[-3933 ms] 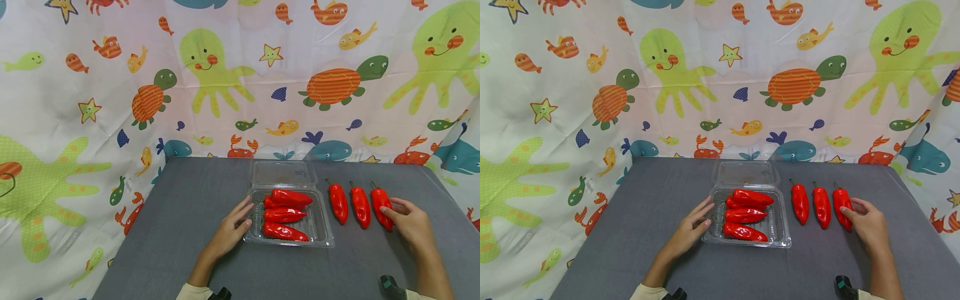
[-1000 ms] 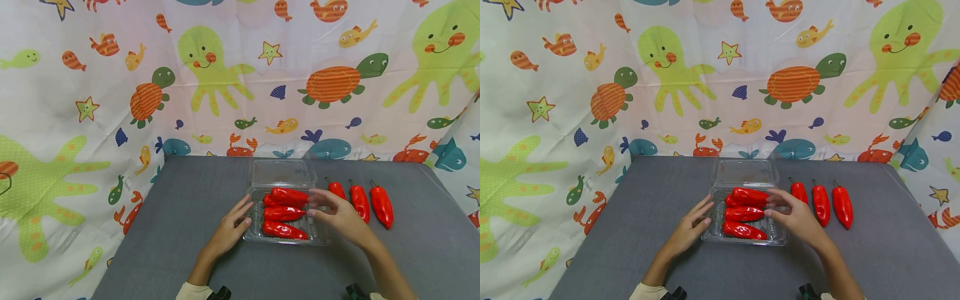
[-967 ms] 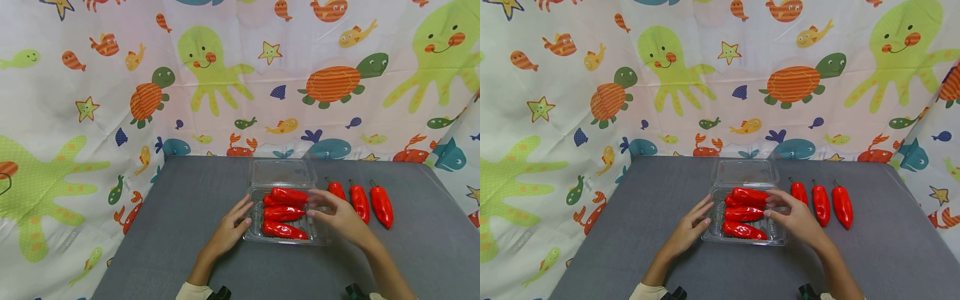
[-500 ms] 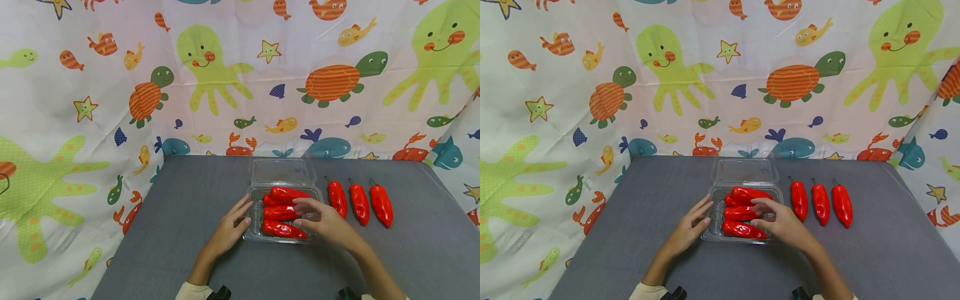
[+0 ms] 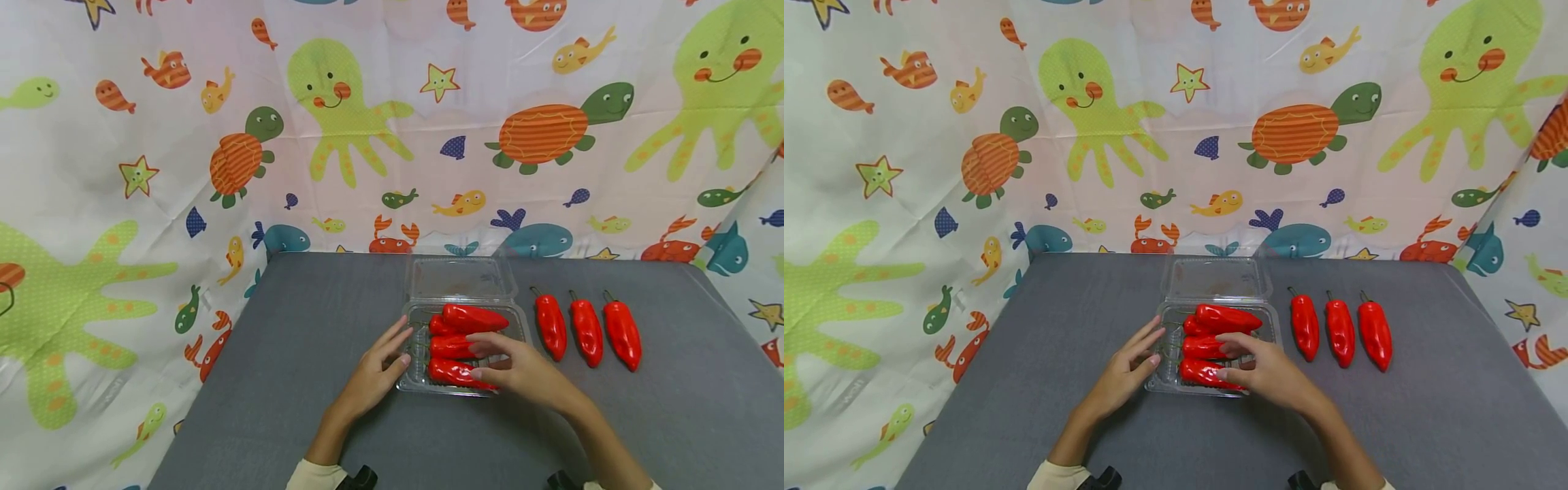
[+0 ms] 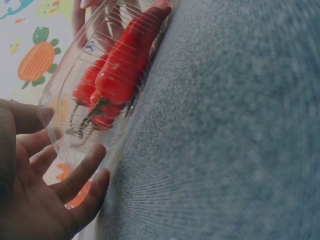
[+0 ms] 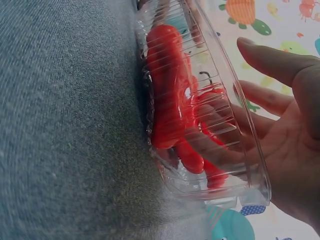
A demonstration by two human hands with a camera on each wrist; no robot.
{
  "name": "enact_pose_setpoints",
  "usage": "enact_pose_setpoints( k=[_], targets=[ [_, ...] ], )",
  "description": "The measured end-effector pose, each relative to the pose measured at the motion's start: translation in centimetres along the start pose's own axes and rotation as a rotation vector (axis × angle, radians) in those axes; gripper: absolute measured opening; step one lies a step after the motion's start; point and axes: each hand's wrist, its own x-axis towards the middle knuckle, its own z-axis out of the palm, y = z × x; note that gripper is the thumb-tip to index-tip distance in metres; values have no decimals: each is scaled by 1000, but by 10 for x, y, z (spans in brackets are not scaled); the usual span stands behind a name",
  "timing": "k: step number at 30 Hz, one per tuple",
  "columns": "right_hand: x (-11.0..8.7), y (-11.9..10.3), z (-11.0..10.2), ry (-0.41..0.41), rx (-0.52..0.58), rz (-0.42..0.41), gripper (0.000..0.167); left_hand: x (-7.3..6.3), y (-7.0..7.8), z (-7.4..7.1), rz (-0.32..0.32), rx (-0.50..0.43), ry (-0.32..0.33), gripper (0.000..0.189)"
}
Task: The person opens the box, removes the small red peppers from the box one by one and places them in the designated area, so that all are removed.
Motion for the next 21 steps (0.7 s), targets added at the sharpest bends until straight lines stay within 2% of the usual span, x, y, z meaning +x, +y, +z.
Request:
enact_pose_setpoints(
  k=[3,21],
  targets=[
    [0,0,0,-18,-4,-19,64,0,0,0,1,-4,1,54],
    [12,-3,9,-74,-101,8,55,0,-2,0,-5,-4,0,54]
  ],
)
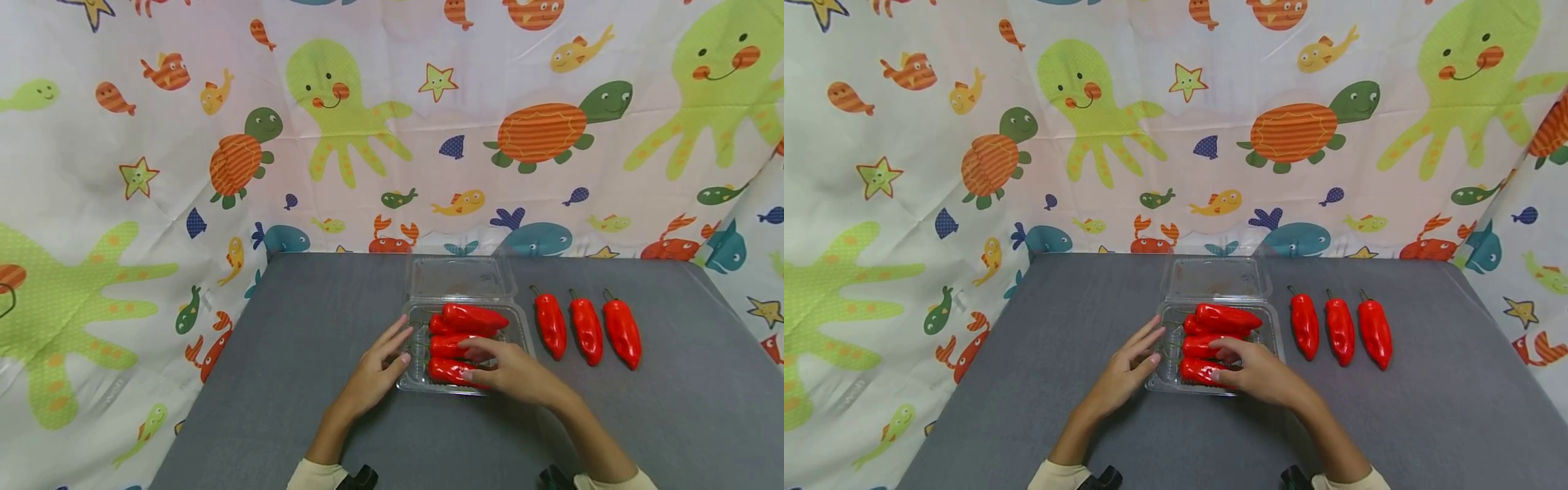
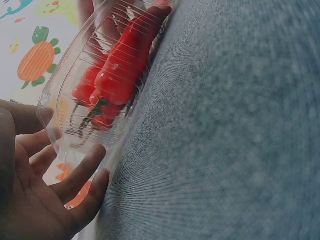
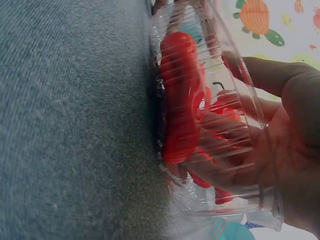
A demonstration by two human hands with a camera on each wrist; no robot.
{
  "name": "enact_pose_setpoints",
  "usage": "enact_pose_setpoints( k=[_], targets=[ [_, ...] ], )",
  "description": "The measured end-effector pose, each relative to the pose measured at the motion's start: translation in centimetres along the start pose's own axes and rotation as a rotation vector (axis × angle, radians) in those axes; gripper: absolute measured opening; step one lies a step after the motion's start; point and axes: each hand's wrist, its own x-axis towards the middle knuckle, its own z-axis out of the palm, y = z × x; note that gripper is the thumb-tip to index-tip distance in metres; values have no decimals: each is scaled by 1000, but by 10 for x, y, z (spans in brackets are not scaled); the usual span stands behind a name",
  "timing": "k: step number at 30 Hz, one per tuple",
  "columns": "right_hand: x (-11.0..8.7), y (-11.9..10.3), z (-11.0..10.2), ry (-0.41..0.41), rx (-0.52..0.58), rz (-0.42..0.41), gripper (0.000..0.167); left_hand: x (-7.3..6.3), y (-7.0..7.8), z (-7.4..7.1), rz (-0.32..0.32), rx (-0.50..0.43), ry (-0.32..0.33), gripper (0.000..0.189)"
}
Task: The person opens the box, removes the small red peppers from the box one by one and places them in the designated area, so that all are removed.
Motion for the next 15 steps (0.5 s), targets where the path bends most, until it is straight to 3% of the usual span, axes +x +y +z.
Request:
enact_pose_setpoints(
  k=[15],
  targets=[
    [7,0,5,14,-65,-3,51,0,0,-1,10,15,-12,53]
  ],
)
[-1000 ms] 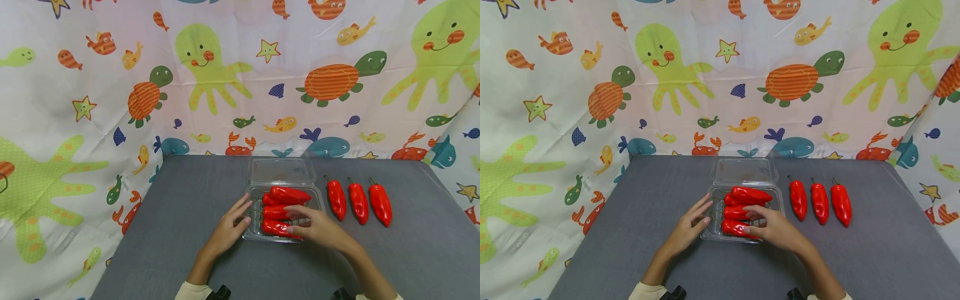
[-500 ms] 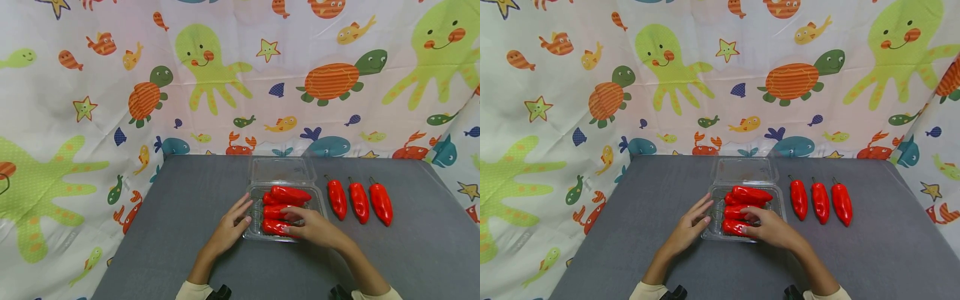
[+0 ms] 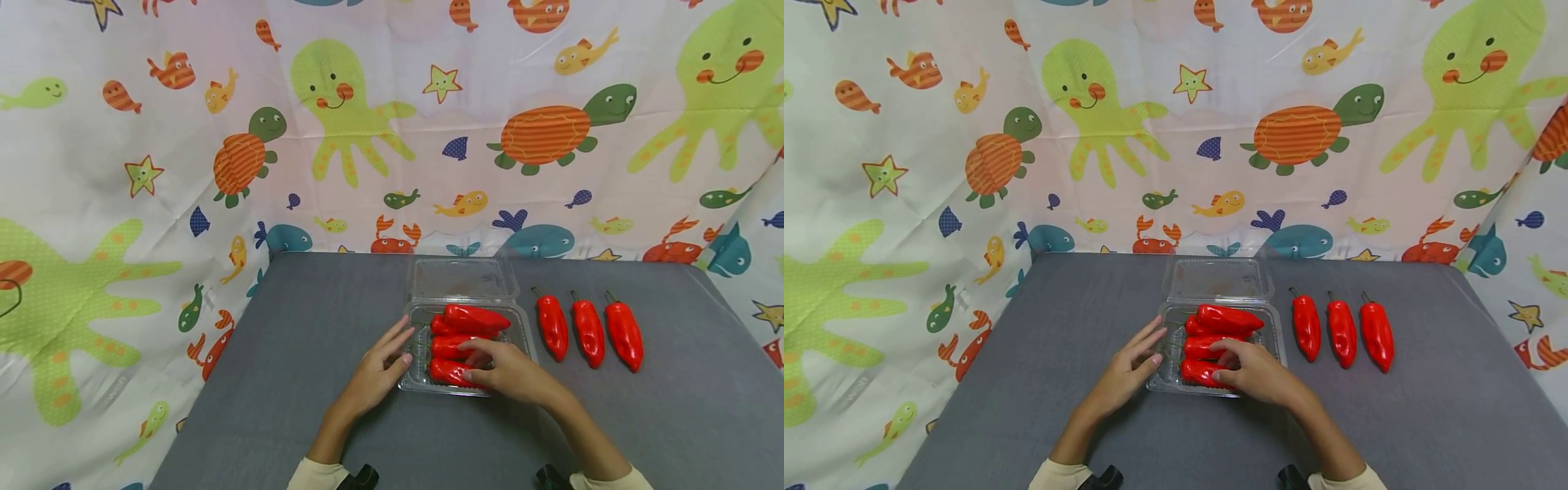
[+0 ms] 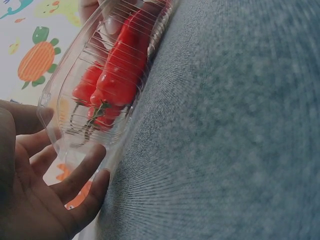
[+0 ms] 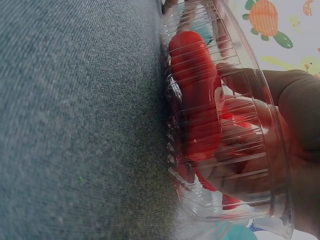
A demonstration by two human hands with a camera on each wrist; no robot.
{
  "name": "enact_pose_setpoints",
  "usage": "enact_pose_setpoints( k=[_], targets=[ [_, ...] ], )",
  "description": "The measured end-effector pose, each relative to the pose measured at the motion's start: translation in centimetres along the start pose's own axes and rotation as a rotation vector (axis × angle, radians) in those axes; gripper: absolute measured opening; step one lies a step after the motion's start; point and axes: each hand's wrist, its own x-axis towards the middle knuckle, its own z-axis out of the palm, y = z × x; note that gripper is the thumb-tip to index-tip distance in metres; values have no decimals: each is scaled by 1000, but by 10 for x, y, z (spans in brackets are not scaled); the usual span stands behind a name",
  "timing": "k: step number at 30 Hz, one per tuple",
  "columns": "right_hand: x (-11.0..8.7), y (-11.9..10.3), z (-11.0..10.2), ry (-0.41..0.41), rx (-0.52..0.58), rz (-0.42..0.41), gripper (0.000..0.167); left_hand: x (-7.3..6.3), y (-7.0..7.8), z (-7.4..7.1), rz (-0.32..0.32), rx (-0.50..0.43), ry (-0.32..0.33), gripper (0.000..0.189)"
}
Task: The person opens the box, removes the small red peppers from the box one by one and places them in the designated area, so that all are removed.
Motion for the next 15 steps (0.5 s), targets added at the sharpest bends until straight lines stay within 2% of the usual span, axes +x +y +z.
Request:
enact_pose_setpoints(
  k=[8,15],
  targets=[
    [3,1,1,-7,27,34,49,-1,0,0,-6,-8,2,53],
    [4,2,1,8,-6,19,49,-1,2,0,-14,-16,0,53]
  ],
)
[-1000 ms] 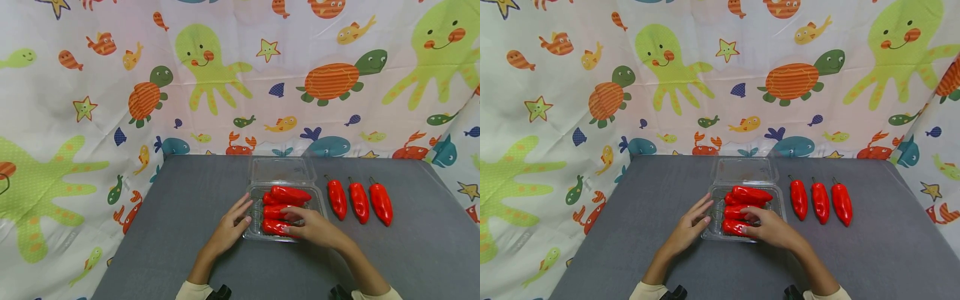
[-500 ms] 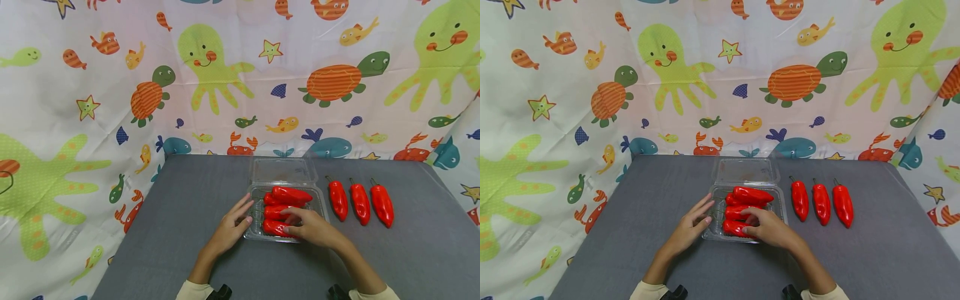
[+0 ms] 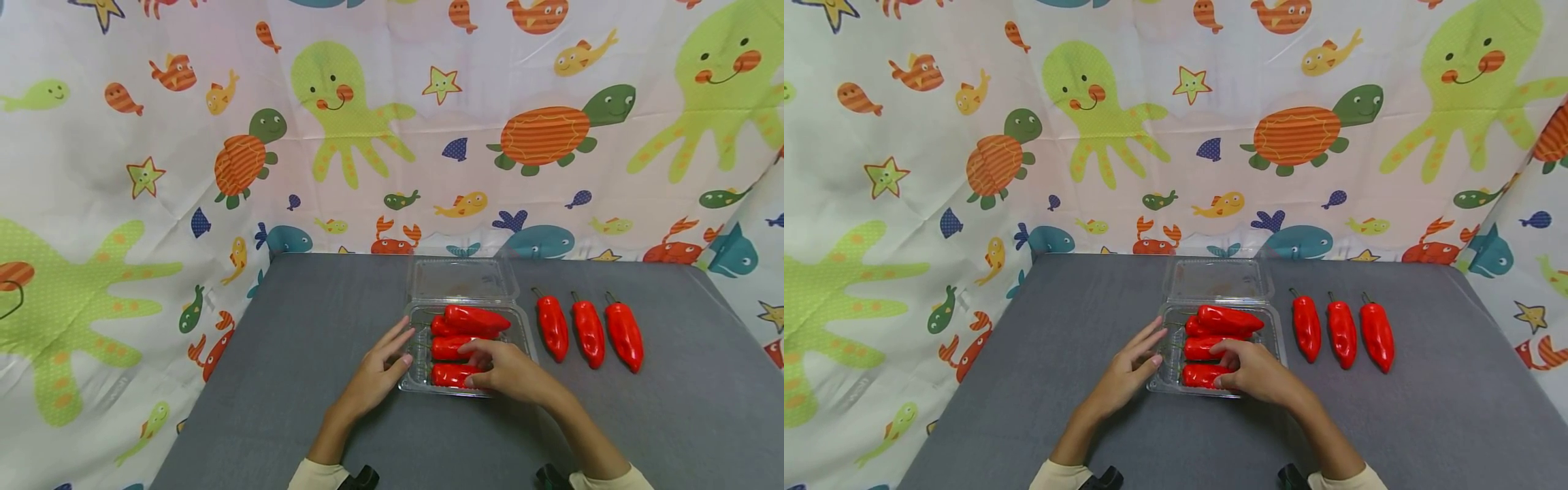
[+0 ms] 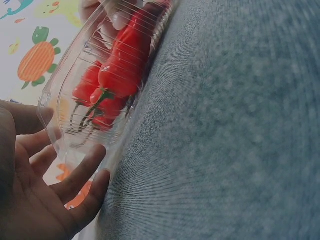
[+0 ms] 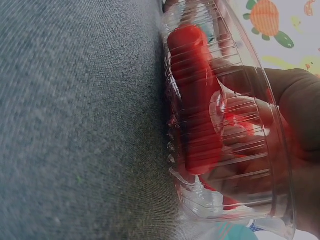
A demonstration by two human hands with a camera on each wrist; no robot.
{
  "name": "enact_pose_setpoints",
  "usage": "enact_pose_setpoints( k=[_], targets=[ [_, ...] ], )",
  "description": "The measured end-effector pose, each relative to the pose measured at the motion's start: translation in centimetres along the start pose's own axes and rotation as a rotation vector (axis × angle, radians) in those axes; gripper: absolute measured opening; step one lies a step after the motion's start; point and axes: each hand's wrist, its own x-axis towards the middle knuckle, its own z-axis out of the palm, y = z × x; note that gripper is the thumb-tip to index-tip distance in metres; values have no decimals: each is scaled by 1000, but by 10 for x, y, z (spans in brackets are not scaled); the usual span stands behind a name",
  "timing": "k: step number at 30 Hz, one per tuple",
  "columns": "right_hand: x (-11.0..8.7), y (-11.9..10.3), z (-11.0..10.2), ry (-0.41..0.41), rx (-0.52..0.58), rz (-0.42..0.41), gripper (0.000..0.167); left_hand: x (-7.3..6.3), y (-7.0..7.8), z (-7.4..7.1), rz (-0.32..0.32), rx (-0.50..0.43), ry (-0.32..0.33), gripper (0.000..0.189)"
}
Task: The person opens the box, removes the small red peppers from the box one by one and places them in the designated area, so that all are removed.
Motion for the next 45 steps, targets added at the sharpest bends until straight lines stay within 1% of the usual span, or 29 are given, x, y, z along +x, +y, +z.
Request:
enact_pose_setpoints(
  k=[3,7,16,22,29,33,36,40,45],
  targets=[
    [0,0,0,0,-2,11,50,0,2,0,3,-6,7,53],
    [-1,0,0,-13,22,27,53,-1,3,1,6,-18,18,53],
    [-3,2,-1,-8,33,-12,53,0,2,0,3,-1,4,53],
    [-5,0,-2,8,53,-1,49,-1,0,0,-1,-3,3,53],
    [-7,-5,-4,47,60,35,48,1,0,2,-18,-14,14,54],
    [-8,-5,-5,78,57,27,49,1,0,2,-15,-18,12,54],
    [-9,-4,-8,97,70,23,51,1,-1,1,-5,-6,8,53],
    [-11,-4,-12,112,98,43,56,0,-1,0,4,8,9,53],
    [-16,-7,-20,156,115,69,59,0,-1,0,-8,15,2,54]
  ],
)
